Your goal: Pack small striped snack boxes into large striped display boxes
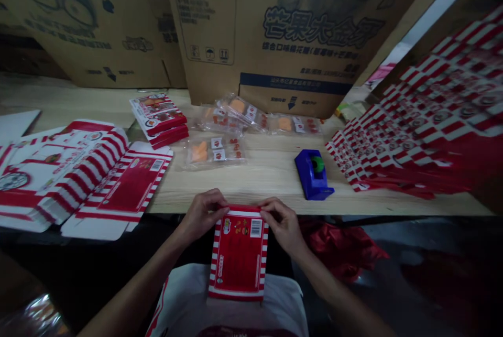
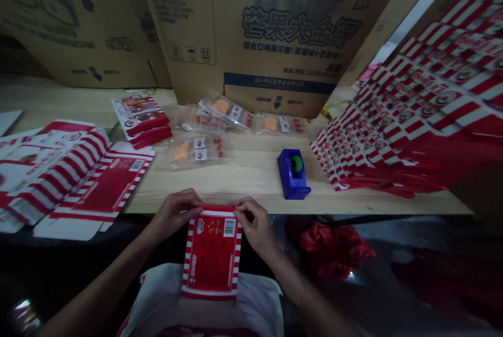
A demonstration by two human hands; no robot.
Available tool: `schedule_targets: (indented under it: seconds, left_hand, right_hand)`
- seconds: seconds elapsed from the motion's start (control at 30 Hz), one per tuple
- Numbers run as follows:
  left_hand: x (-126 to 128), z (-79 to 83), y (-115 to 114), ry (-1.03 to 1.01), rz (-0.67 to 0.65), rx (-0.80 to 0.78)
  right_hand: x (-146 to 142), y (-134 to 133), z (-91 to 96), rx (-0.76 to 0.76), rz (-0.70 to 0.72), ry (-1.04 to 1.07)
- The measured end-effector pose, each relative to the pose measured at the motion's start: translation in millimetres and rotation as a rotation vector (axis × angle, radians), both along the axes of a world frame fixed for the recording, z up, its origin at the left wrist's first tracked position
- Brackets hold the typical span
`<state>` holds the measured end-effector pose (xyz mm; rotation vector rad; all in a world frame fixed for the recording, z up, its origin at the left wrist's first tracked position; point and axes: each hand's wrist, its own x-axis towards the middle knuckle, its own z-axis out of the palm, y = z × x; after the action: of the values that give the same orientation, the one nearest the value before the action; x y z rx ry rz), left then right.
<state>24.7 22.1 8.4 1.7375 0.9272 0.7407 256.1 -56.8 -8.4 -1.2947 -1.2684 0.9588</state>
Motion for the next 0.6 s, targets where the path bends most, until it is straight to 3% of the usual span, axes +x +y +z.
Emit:
schedule_targets:
  seconds: [0.1, 0.2, 0.27, 0.33, 0.4, 0.5, 0.6]
  left_hand:
    - [1.1, -11.6, -4.0, -0.108, 0.065, -0.093]
    - [4.4, -19.0, -8.2, -0.189, 0.133, -0.184]
    - [7.7, -21.8, -11.3, -0.228, 0.196, -0.259]
    - [10.8, -23.6, -14.3, -0.257, 0.265, -0.378]
    - [12.6, -24.7, -16.3, -0.279, 0.323, -0.479]
    - [12.8, -24.6, -16.0, -0.301, 0.359, -0.485]
    - [12.3, -20.6, -12.8, -0.349, 0.380, -0.529]
  right_hand:
    - [-5.5, -10.7, -5.4, -0.011, 0.033, 0.060]
    - [13.9, -13.6, -3.6, 0.027, 0.065, -0.040]
    - [44.0, -9.8, 3.1, 0.108, -0.165, -0.158]
    - [81.6, -2.0, 11.6, 0.161, -0.517, -0.245]
    - [116.8, 8.2, 17.4, 0.096, -0.725, -0.275]
    - [147.4, 22.9, 16.3, -0.036, -0.727, -0.237]
    - [149.7, 31.8, 7.1, -0.037, -0.717, -0.155]
